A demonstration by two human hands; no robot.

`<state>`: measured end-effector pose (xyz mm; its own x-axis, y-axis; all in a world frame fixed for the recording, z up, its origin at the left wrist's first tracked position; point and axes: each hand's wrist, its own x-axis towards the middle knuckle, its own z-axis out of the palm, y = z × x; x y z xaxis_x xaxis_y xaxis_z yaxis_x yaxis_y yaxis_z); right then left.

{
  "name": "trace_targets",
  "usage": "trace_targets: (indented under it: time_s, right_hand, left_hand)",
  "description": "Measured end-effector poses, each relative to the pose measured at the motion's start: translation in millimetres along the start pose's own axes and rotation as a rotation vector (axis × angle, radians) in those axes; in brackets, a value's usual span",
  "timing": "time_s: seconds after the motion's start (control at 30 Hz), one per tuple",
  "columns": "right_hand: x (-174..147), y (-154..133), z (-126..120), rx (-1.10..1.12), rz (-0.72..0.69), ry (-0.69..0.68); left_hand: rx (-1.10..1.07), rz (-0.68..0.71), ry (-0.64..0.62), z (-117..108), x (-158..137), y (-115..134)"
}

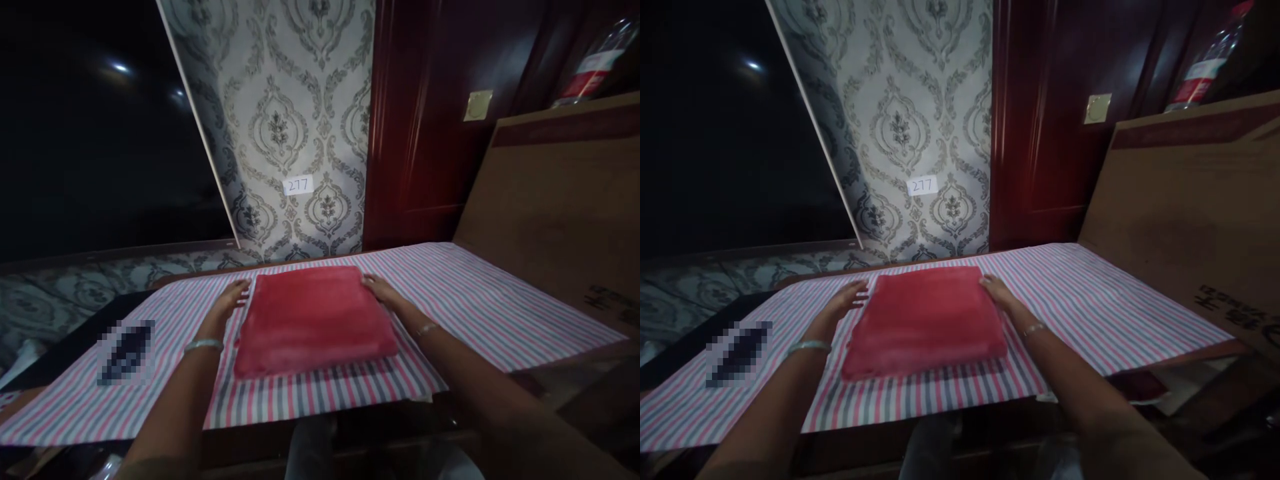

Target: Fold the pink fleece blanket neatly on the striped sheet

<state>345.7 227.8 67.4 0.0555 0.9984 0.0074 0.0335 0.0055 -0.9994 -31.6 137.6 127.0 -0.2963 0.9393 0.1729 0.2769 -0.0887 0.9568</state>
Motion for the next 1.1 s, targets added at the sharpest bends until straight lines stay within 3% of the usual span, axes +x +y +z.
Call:
trace_targets:
  time_s: [0.1, 0.2, 0.3, 0.37, 0.43, 0.6, 0.8, 0.9, 1.03, 1.1]
  right_hand:
    - [-36, 52, -24, 0.073, -0.058, -0.116]
    - [-74, 83, -54, 0.138, 0.032, -0.137]
    - [-104, 93, -69, 0.046, 0.051, -0.066]
    - [-117, 93, -68, -0.017, 0.011, -0.017]
    - [-126, 92, -62, -0.052, -0.014, -0.004]
    - [-132, 86, -50, -0.061, 0.043, -0.034]
    - [-134, 86, -47, -0.052, 0.107, 0.002]
    - [-136, 89, -45, -0.025, 0.115, 0.048]
    - [-142, 90, -43, 0.013, 0.095, 0.110]
    - [-145, 90, -43, -0.026, 0.050, 0.152]
  left_hand:
    - [-0.034, -0.180, -0.059, -10, -12, -41]
    - [-0.103, -0.278, -0.093, -24, -47, -76]
    - [-0.117, -0.202, 0.025, -25, -92, -93]
    - [-0.047, -0.065, 0.197, -19, -114, -97]
    - [0.014, 0.047, 0.282, -10, -126, -98]
    - [-0.197, -0.044, 0.215, 5, -128, -99]
    - [-0.643, -0.264, 0.167, -2, -127, -99]
    - [-0.604, -0.309, 0.075, -6, -128, -98]
    - [-0.442, -0.313, -0.149, -7, -128, -97]
    - [-0.442, -0.303, -0.185, -8, -128, -99]
